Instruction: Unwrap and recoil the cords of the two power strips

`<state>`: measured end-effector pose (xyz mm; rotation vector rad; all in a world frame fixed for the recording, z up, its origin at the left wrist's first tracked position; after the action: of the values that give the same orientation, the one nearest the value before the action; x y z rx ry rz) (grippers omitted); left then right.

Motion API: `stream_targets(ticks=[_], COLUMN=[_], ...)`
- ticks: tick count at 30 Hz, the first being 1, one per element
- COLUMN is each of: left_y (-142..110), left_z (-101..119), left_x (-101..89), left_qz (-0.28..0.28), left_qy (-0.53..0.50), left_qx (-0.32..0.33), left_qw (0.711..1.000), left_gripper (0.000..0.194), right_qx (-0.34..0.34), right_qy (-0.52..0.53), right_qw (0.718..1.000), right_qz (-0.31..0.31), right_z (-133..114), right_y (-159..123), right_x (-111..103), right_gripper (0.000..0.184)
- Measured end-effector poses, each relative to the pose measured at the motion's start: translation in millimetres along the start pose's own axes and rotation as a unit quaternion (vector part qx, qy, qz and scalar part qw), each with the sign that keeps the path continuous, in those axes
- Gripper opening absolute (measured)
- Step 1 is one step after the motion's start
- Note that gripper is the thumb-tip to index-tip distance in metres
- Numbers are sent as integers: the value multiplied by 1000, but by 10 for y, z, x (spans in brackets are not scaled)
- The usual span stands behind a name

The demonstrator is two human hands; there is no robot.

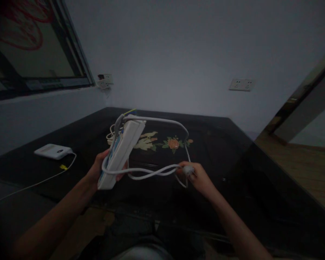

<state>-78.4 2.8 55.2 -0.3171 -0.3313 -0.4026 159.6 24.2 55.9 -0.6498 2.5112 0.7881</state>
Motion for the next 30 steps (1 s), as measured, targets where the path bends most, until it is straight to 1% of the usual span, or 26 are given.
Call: stream_targets(ticks=[2, 4, 6, 8, 10, 12, 14, 16, 17, 19, 21, 25, 28, 29, 30], left_y=[-7, 11, 56, 107, 137, 130, 88, 26, -3, -44, -58, -21, 10, 14, 17], left_z=[-139, -275, -378, -471, -544, -578, -568, -545, -532, -531, -561, -581, -554, -536, -514], left_x=[218, 389, 517, 619, 682, 708, 707, 691, 673, 630, 589, 522, 524, 533, 538], left_qz=[-54, -79, -92, -114, -134, -145, -146, -142, -137, -124, -111, -68, -47, -44, -38], left_qy=[14, 51, 109, 171, 226, 259, 264, 242, 221, 174, 132, 69, 88, 106, 124], left_qx=[-44, -79, -91, -99, -107, -109, -103, -93, -87, -80, -84, -74, -56, -47, -36], left_qw=[997, 992, 986, 974, 959, 948, 948, 955, 962, 974, 981, 993, 993, 992, 991], left_gripper=[64, 62, 58, 57, 57, 55, 51, 48, 49, 60, 72, 87, 103, 106, 104], right_qx=[-27, -72, -98, -98, -100, -107, -122, -148, -159, -170, -169, -144, -122, -115, -110], right_qy=[19, 24, 21, 24, 47, 76, 97, 117, 131, 169, 210, 274, 324, 342, 358], right_qw=[999, 997, 995, 994, 992, 988, 986, 981, 978, 970, 962, 951, 938, 932, 927], right_qz=[3, 10, 3, -41, -67, -76, -62, -37, -29, -29, -37, -14, -15, -20, -24], right_z=[3, -45, -91, -136, -230, -370, -528, -674, -727, -777, -763, -636, -574, -562, -549], right_y=[196, 407, 613, 787, 893, 917, 872, 791, 747, 675, 630, 595, 555, 537, 519], right_x=[-16, -12, 43, 181, 291, 352, 340, 279, 252, 227, 225, 202, 246, 269, 289], right_gripper=[16, 16, 17, 19, 21, 21, 19, 16, 14, 11, 15, 26, 34, 36, 37])
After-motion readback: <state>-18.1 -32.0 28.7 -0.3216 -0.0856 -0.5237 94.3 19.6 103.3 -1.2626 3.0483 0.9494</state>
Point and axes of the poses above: each hand's wrist, its own y-axis towards the middle knuckle, its own x-axis out of the palm, z = x × y, the point moved 9 cm from there along y, towards the middle knuckle, and after that the axes turned 13 degrees about -x, right-handed, at the moved point
